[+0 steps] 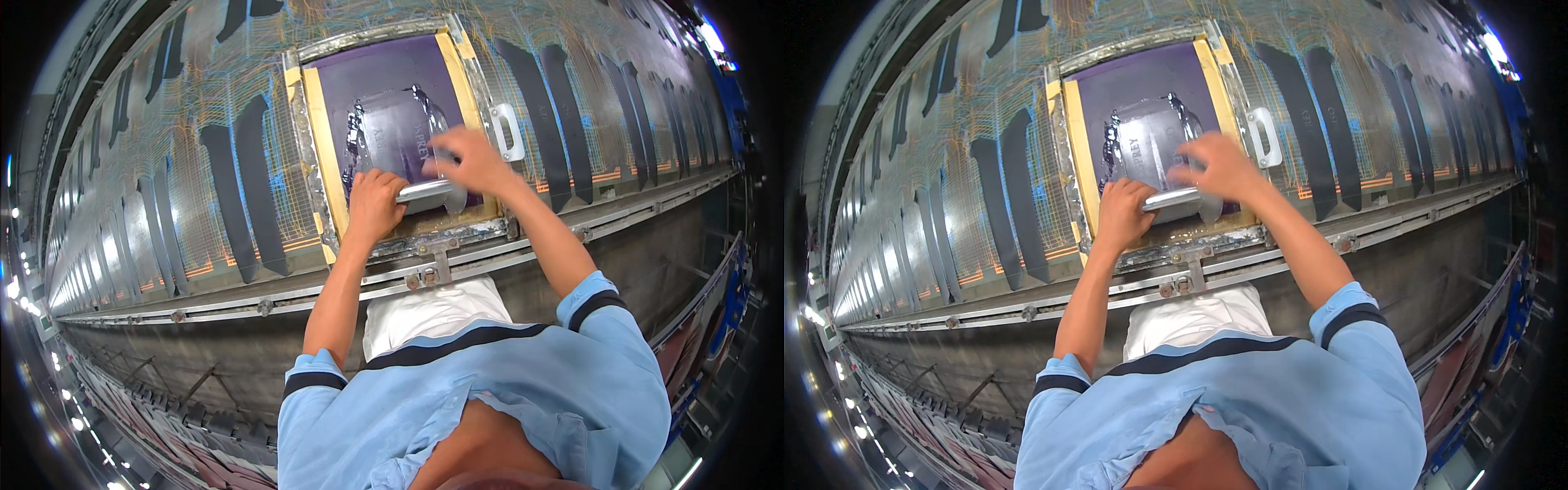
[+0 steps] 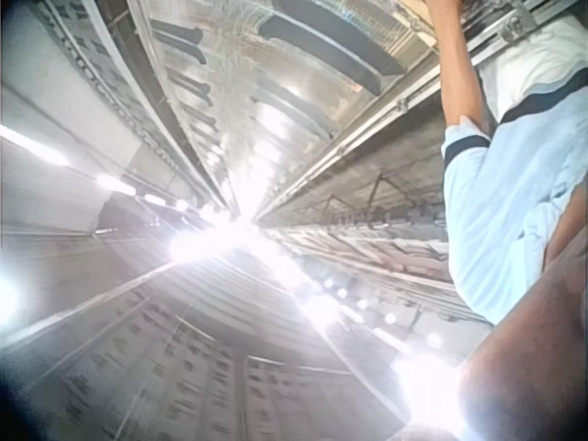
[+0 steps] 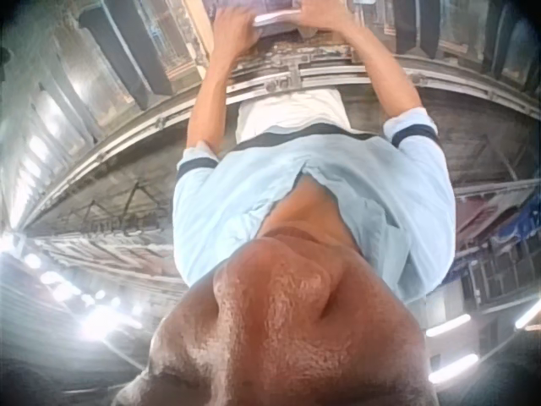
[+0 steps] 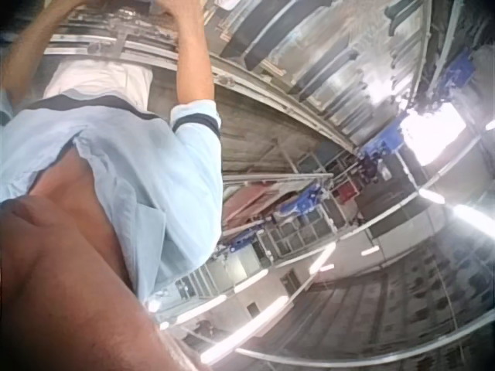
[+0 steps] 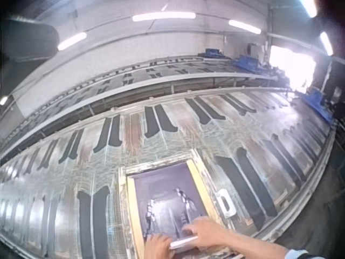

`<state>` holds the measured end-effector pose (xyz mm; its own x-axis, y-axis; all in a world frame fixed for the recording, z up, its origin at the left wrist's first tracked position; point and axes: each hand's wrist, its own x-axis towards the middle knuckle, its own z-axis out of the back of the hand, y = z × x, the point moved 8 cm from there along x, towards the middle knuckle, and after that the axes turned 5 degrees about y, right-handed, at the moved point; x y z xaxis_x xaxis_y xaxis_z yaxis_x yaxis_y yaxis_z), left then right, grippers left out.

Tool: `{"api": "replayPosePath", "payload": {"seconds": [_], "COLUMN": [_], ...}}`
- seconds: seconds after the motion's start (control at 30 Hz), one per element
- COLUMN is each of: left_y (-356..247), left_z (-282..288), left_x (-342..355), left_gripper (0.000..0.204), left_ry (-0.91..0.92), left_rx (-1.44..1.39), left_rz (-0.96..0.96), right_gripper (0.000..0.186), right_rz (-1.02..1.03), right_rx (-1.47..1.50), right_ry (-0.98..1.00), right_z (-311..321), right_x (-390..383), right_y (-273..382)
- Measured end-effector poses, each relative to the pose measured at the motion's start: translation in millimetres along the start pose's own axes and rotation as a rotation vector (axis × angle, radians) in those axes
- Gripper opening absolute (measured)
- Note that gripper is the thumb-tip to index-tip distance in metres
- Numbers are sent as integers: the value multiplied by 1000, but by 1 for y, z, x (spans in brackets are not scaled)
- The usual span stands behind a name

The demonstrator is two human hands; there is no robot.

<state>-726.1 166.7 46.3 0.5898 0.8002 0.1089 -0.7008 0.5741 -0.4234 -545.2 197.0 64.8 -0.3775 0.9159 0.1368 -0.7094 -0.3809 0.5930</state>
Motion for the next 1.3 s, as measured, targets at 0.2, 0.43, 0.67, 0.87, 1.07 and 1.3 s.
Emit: {"api": "replayPosePath", "payload": {"seconds": [0.2,0.43,0.67,0.87,1.07,1.3], "left_y": [-29,-5,41,45,-36,-53], "left_z": [3,-13,52,42,-9,-9], "left_x": [-43,-33,95,86,-67,-59], "left_gripper": [42,37,26,38,55,44], "left_ry": [-34,-18,-97,-279,-232,-139], "left_rx": [-33,18,64,36,36,-17], "left_rz": [-5,48,-82,-101,-16,119], "right_gripper": [35,33,31,31,28,30], "right_rz": [-705,-588,-633,-674,-545,-484], "right_rx": [-141,36,146,159,51,179], "right_ry": [-551,-594,-565,-486,-555,-566], "right_z": [42,32,51,66,88,60], "right_x": [-24,-28,-34,-29,-13,-28], "right_y": [-177,-185,-158,-149,-127,-160]}}
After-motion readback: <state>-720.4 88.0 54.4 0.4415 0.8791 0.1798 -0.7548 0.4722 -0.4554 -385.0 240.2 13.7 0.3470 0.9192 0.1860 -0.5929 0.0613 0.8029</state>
